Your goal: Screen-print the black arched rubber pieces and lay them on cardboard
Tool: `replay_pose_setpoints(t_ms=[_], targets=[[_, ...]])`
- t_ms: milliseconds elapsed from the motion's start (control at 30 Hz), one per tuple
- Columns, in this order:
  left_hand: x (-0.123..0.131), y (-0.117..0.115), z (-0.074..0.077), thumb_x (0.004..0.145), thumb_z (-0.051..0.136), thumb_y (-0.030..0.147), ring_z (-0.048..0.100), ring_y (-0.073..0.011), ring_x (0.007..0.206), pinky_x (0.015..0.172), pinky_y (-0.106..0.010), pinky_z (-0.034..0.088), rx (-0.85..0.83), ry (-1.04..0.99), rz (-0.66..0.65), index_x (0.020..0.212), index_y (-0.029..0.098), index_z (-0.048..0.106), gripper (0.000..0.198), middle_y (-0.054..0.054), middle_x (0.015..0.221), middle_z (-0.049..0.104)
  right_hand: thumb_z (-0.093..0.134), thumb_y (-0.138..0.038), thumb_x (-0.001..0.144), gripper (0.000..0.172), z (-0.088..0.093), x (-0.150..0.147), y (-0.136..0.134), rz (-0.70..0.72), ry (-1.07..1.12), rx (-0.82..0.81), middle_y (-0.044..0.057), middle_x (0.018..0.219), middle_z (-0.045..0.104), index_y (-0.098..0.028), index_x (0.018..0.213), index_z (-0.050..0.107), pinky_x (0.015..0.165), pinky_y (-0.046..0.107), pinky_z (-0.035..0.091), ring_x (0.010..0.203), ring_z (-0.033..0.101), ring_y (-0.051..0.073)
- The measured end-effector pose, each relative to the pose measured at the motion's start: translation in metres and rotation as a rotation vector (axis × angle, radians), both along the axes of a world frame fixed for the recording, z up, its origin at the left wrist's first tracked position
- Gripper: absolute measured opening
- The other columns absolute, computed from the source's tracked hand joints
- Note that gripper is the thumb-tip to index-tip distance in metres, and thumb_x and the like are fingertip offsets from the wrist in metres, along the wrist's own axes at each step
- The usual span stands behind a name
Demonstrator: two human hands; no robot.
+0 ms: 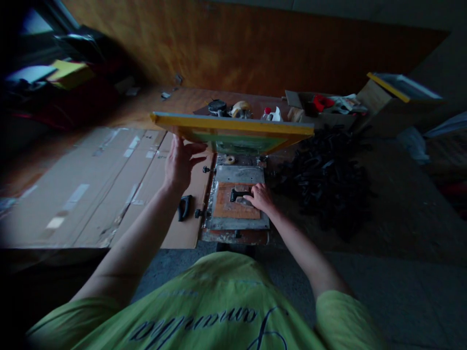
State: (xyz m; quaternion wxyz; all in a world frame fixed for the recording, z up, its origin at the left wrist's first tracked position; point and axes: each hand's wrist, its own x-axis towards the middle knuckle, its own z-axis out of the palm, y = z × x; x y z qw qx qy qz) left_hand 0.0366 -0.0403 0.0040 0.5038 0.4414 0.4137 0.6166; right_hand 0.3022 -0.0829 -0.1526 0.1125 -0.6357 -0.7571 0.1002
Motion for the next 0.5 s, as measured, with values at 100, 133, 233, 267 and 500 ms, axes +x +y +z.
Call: replay_pose_setpoints(t_ms=[100,133,233,267,500], targets=[[0.014,-0.042,-0.038,0.087,0.055,0.069,0.072,-0.0219,0.092,0.067,-0.028,0.057,-0.272,-0.017,-0.140,0.123,0.021,0.058,0.061,-0.012,0.104,0.073,0.064,-0.038,0.093,0.021,0.001,-0.030,-0.014,-0.048,-0.074,-0.029,0.014,0.098,0.070,-0.016,0.091,0.064,0.086,0.035,0.046,0.098,0.062,0.026],[0.020,-0.061,-0.055,0.081,0.062,0.070,0.072,-0.0248,0.090,0.064,-0.030,0.057,-0.443,0.000,-0.293,0.117,0.018,0.061,0.063,-0.014,0.102,0.074,0.061,-0.036,0.096,0.021,0.004,-0.039,-0.019,-0.092,-0.061,-0.037,0.015,0.097,0.070,-0.016,0.095,0.063,0.085,0.035,0.046,0.097,0.062,0.026],[0.034,-0.113,-0.098,0.077,0.067,0.070,0.072,-0.0301,0.097,0.066,-0.035,0.058,-0.787,-0.033,-0.506,0.112,0.019,0.065,0.062,-0.017,0.113,0.073,0.054,-0.036,0.099,0.021,0.012,-0.071,-0.042,-0.087,0.044,0.016,0.014,0.097,0.069,-0.016,0.099,0.061,0.083,0.034,0.046,0.097,0.061,0.025],[0.036,-0.123,-0.109,0.080,0.064,0.069,0.072,-0.0291,0.097,0.069,-0.035,0.059,-0.816,-0.088,-0.488,0.109,0.019,0.065,0.058,-0.016,0.111,0.073,0.053,-0.035,0.100,0.019,0.013,-0.080,-0.050,0.009,0.091,0.041,0.013,0.098,0.068,-0.018,0.098,0.061,0.084,0.034,0.046,0.098,0.061,0.025],[-0.057,-0.110,-0.152,0.093,0.055,0.047,0.071,-0.0168,0.060,0.054,-0.026,0.056,-0.839,0.145,0.005,0.096,0.016,0.058,0.032,-0.009,0.086,0.075,0.050,-0.011,0.096,0.019,0.007,-0.001,-0.036,0.112,-0.076,-0.068,0.011,0.107,0.069,-0.017,0.102,0.067,0.091,0.032,0.044,0.106,0.058,0.022]])
